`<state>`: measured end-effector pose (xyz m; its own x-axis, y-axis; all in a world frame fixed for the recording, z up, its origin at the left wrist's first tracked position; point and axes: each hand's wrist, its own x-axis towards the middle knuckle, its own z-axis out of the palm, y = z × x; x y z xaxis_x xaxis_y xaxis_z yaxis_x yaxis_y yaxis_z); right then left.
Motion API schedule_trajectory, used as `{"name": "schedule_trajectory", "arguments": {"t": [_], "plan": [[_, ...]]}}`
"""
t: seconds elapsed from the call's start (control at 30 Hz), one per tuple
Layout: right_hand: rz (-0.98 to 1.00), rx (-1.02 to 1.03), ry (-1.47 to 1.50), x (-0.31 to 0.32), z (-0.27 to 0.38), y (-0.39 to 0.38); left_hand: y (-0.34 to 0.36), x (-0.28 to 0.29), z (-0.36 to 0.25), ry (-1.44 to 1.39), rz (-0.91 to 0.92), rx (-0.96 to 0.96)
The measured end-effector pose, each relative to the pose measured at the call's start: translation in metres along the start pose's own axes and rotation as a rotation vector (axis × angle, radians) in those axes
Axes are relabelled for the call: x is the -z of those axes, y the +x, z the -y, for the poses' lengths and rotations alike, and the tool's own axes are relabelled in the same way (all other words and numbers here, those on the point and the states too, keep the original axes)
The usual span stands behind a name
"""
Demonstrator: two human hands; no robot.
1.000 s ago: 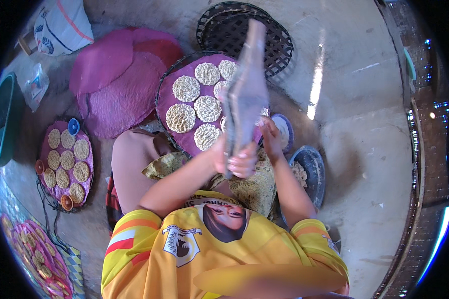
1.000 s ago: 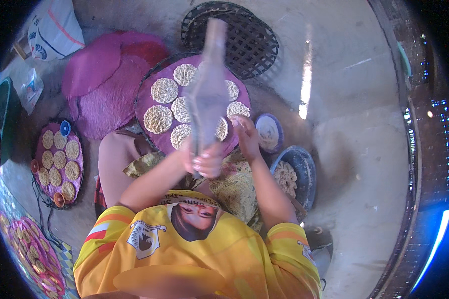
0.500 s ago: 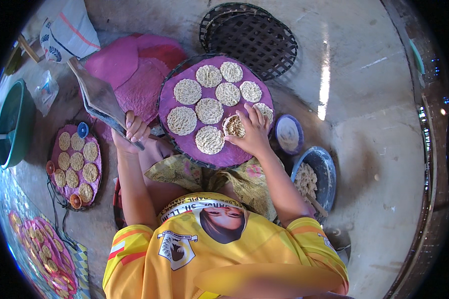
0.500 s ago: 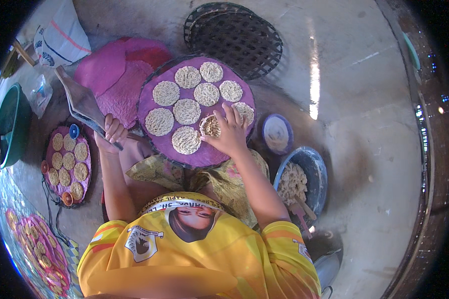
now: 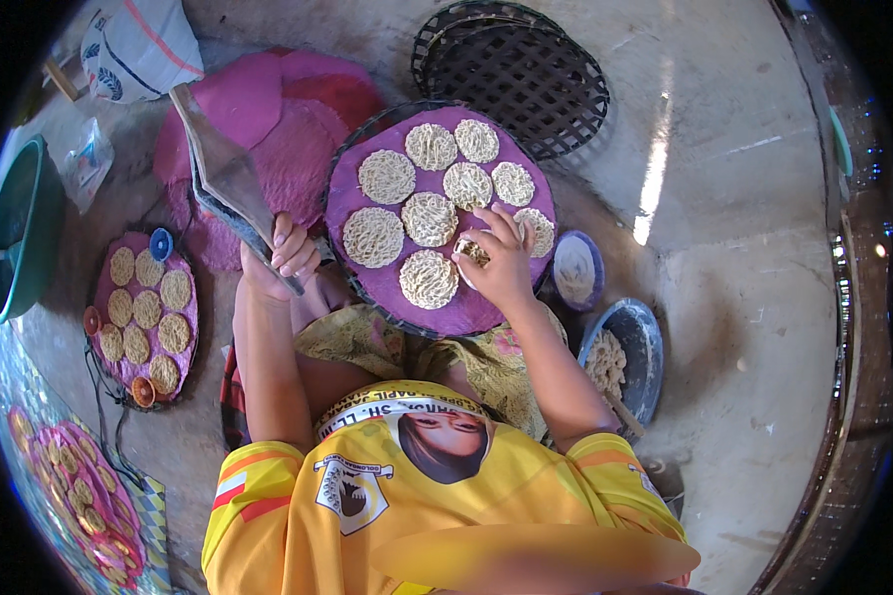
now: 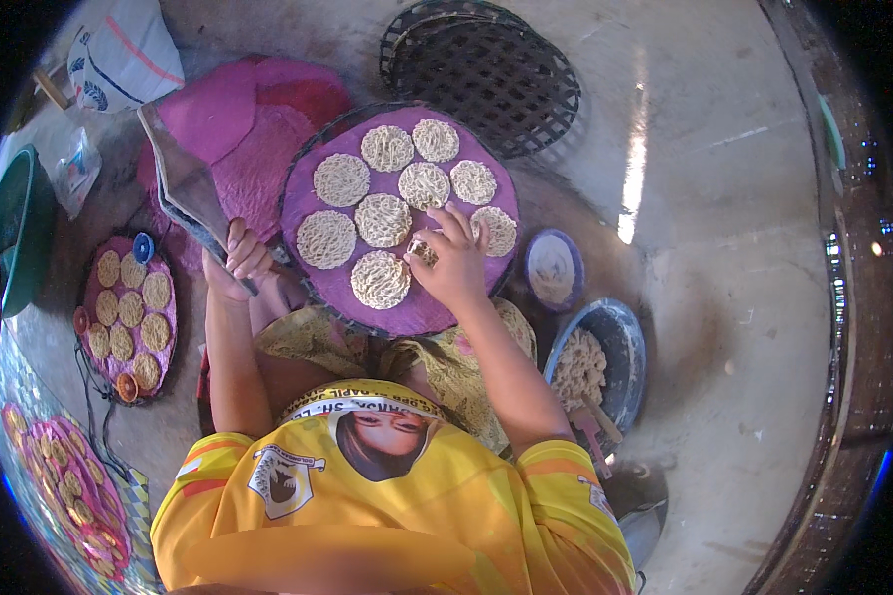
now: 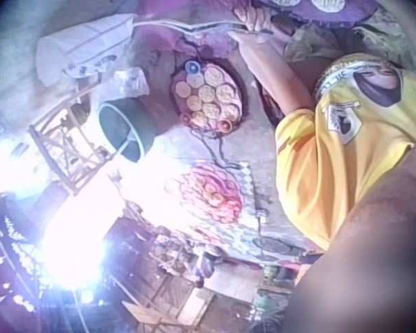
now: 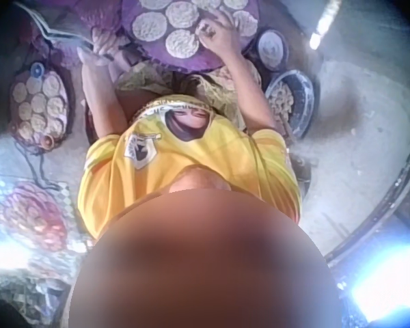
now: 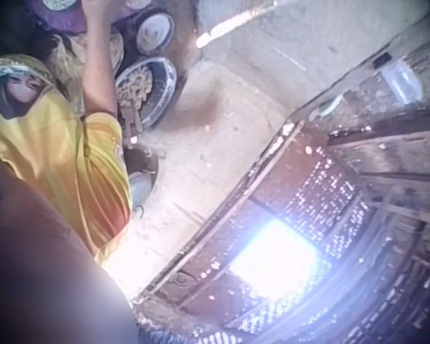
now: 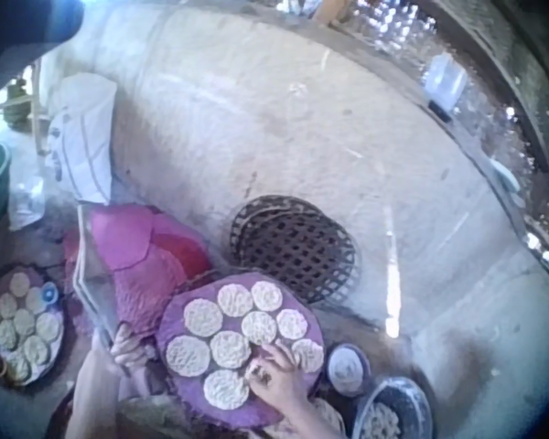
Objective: The person scoops dough from a metal bowl and fills a circular mold attached to a handheld press. They close the press to shape the dough, then release it onto a purple tray. The person repeats this process multiple times, arranging the shaped cookies on the tray.
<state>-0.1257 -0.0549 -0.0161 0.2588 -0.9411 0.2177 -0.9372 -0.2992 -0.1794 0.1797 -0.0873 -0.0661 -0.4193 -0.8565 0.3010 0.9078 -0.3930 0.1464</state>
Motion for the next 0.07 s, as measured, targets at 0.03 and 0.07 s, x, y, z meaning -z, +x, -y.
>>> {"name": "schedule_trajectory", "arguments": {"t": [0.03,0.07], "plan": [[0.014,0.011,0.01,-0.0016,-0.0009,0.0007,0.0,0.0001,-0.0003,0.003,0.005,0.0],[0.026,0.021,0.019,-0.0027,-0.0021,0.0009,0.0003,0.0,-0.0004,-0.006,0.01,0.004]]}}
